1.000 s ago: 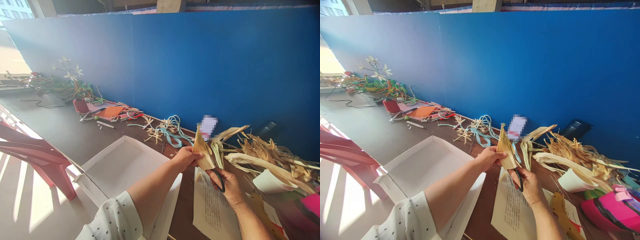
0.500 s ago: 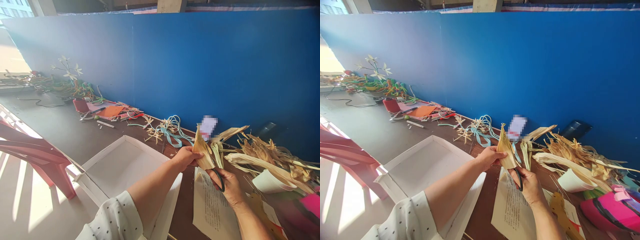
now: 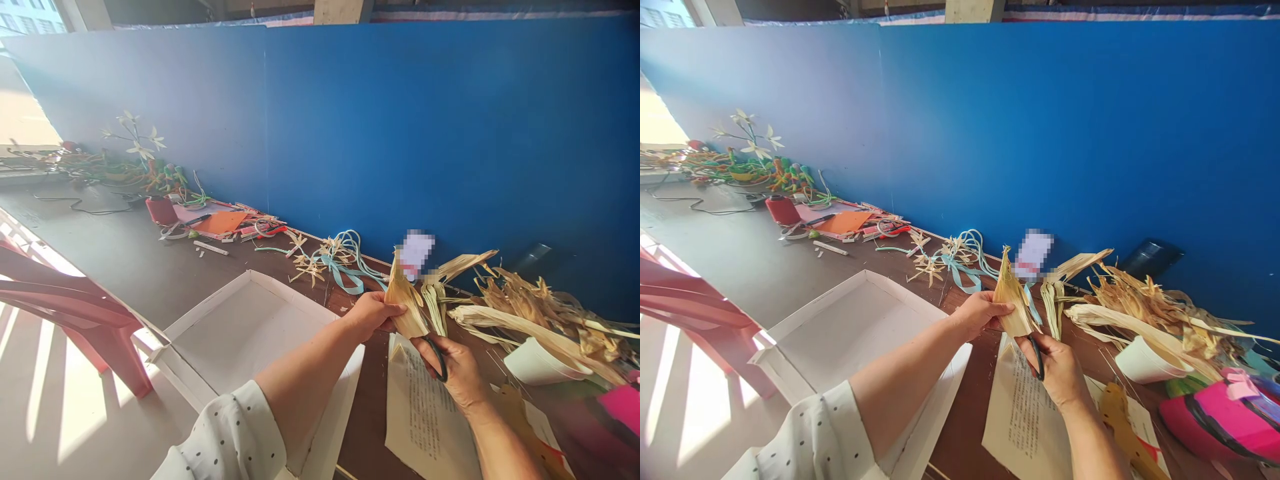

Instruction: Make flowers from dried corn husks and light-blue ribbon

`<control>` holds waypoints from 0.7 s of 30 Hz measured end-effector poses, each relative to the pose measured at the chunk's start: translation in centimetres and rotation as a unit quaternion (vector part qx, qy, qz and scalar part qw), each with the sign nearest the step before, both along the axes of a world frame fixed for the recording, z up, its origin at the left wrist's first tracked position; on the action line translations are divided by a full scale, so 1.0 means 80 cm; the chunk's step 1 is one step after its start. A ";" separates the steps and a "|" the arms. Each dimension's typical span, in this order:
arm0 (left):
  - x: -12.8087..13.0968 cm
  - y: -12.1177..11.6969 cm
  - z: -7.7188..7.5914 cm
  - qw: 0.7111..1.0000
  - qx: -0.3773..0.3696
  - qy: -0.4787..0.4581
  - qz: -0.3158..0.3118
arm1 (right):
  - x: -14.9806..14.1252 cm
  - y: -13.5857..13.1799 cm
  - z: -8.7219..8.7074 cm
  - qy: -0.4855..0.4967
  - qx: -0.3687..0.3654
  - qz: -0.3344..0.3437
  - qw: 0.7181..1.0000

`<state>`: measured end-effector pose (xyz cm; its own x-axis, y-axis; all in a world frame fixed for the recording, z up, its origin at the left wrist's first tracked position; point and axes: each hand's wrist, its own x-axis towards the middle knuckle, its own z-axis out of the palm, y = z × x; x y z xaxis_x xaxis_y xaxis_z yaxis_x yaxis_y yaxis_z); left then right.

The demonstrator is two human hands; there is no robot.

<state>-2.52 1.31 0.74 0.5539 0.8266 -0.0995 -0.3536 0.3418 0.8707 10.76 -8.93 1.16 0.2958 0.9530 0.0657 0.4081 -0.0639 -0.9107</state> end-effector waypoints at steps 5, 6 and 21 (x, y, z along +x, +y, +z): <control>0.000 0.001 -0.001 1.000 -0.002 0.004 -0.001 | 0.000 -0.001 0.000 -0.023 0.011 -0.007 1.000; 0.000 0.001 0.000 1.000 -0.001 0.005 -0.001 | 0.000 -0.001 0.000 -0.027 0.012 -0.008 1.000; -0.001 0.003 0.003 0.999 -0.005 0.009 0.032 | 0.030 0.011 -0.012 0.073 0.033 -0.064 0.995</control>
